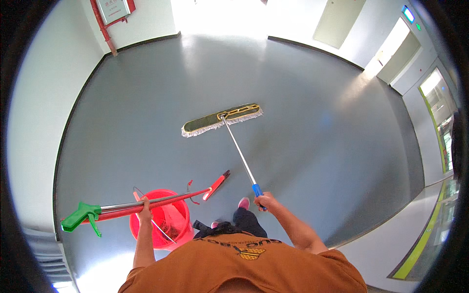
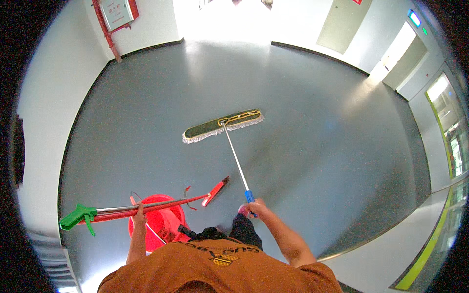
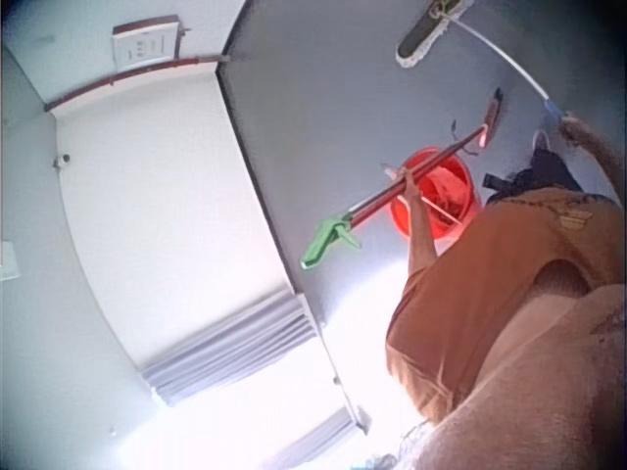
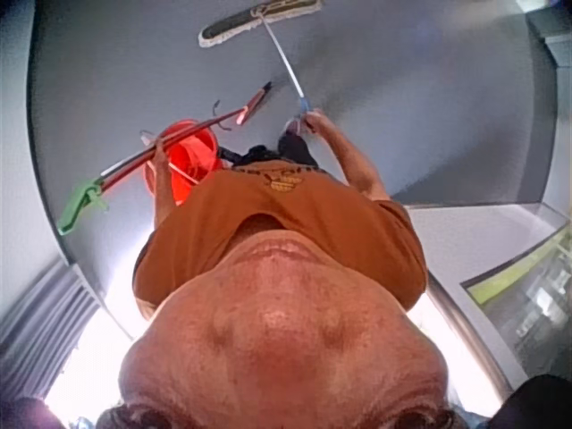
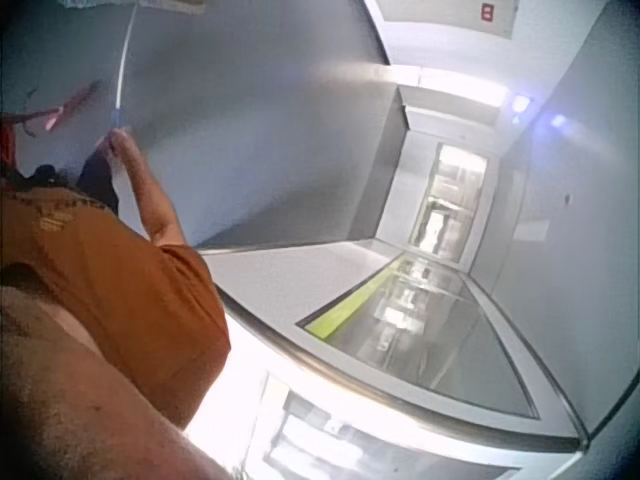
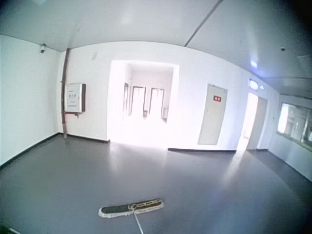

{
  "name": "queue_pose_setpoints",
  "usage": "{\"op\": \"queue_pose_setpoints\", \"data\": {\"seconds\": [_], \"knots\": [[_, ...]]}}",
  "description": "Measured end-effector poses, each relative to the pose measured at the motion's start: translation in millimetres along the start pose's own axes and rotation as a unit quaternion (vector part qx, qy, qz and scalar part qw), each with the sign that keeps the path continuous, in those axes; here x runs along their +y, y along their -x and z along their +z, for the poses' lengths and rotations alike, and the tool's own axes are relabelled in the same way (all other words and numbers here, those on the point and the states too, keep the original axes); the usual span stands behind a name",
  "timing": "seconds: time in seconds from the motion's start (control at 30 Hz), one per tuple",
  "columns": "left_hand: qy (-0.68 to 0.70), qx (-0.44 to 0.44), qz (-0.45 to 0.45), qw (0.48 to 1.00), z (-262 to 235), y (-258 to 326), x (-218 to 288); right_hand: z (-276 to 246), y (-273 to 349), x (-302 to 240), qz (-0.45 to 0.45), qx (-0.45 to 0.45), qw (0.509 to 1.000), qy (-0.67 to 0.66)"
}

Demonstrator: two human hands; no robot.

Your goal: The person sweeps debris into a dustpan using a broom and then mops the floor with a flat mop. They carry a red bucket and cleaning tools while moving through a hallway.

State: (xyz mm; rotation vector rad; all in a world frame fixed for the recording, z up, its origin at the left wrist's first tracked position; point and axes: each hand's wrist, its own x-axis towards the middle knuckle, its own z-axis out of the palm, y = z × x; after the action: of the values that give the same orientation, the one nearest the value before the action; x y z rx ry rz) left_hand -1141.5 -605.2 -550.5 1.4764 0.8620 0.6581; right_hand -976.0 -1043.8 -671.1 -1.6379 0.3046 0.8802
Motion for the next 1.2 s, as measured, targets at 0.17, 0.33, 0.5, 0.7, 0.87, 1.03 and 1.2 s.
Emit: {"op": "queue_pose_setpoints", "data": {"seconds": [0.17,0.33,0.5,0.7,0.87,1.03,1.2], "knots": [[-0.026,-0.009,-0.032,0.999,-18,-19,-16,-4,37,-2,-0.01,0.015,1.0,-0.021],[-0.053,-0.022,0.055,0.997,-33,-23,1,30,26,28,-0.019,-0.001,0.997,-0.074],[-0.051,-0.033,0.042,0.997,-48,-11,3,78,37,26,-0.018,-0.025,0.982,-0.186],[-0.053,-0.032,0.068,0.996,-44,-22,-13,106,-1,31,-0.036,-0.011,0.977,-0.212],[-0.007,-0.018,-0.028,0.999,-18,-19,-10,89,-2,-51,-0.015,0.005,0.981,-0.191],[0.015,0.008,-0.054,0.998,-11,-15,4,97,-24,-62,-0.008,-0.015,0.98,-0.2],[-0.006,0.038,-0.063,0.997,1,-5,22,81,-39,-87,0.014,0.014,0.983,-0.184]]}}
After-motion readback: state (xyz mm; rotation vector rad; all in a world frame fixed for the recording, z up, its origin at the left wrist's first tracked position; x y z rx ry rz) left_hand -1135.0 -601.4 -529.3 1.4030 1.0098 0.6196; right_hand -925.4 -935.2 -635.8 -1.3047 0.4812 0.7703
